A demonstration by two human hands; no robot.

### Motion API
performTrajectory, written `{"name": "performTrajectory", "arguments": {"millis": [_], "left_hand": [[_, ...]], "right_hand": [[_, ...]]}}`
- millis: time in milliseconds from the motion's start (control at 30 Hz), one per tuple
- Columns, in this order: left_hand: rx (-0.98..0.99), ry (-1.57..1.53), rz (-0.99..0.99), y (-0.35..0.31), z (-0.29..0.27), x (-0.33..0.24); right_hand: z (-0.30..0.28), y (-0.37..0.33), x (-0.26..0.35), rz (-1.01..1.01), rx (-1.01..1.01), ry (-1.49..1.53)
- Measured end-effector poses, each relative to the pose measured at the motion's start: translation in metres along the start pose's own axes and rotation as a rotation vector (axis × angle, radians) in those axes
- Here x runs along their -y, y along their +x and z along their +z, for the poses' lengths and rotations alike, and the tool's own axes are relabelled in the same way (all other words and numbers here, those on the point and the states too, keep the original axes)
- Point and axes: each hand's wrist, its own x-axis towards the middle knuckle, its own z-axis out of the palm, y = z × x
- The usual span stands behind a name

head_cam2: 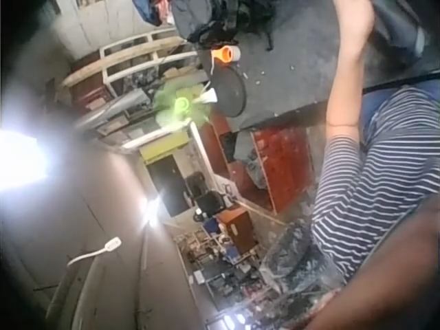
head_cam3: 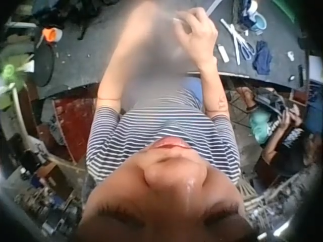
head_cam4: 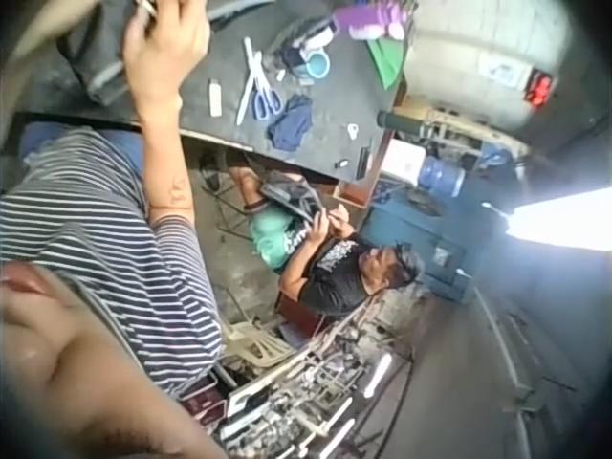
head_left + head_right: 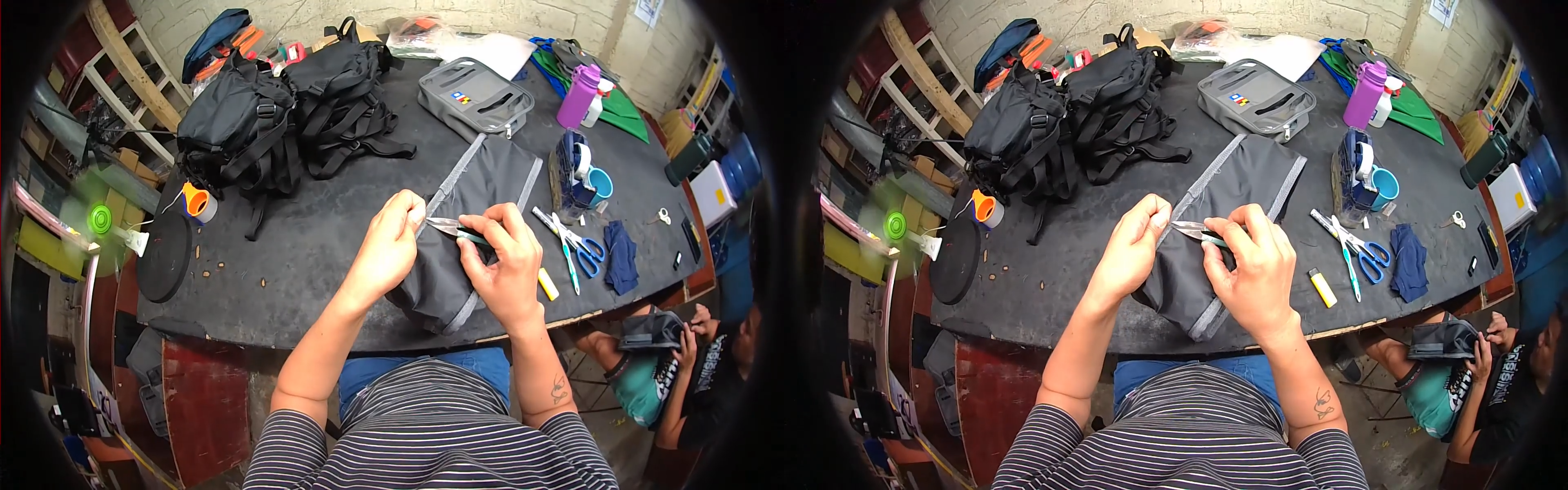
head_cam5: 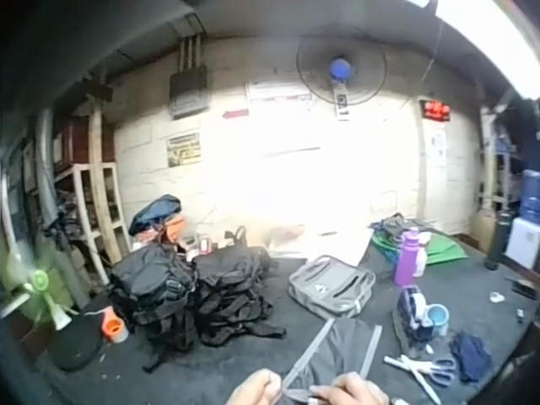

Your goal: Cleaning and inspecting manufactured soft bags by removing loose threads and using a brush and lighter.

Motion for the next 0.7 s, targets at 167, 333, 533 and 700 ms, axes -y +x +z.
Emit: {"name": "performTrajectory", "arguments": {"millis": [167, 333, 533, 700], "left_hand": [[-0.006, 0.014, 0.004, 0.0001, 0.0019, -0.0001], [-0.014, -0.007, -0.004, -0.0005, 0.0012, -0.0010], [-0.056, -0.109, -0.032, 0.0009, -0.0022, 0.0031], [-0.116, -0.298, -0.055, 0.0029, -0.0060, -0.0041]], "right_hand": [[-0.0002, 0.0002, 0.0004, -0.009, 0.009, -0.002], [0.0004, -0.0001, 0.0004, -0.029, 0.011, -0.020], [0.0048, -0.0074, -0.0002, 0.088, -0.107, -0.037], [0.0046, -0.0074, -0.0010, 0.106, -0.073, -0.034]]}}
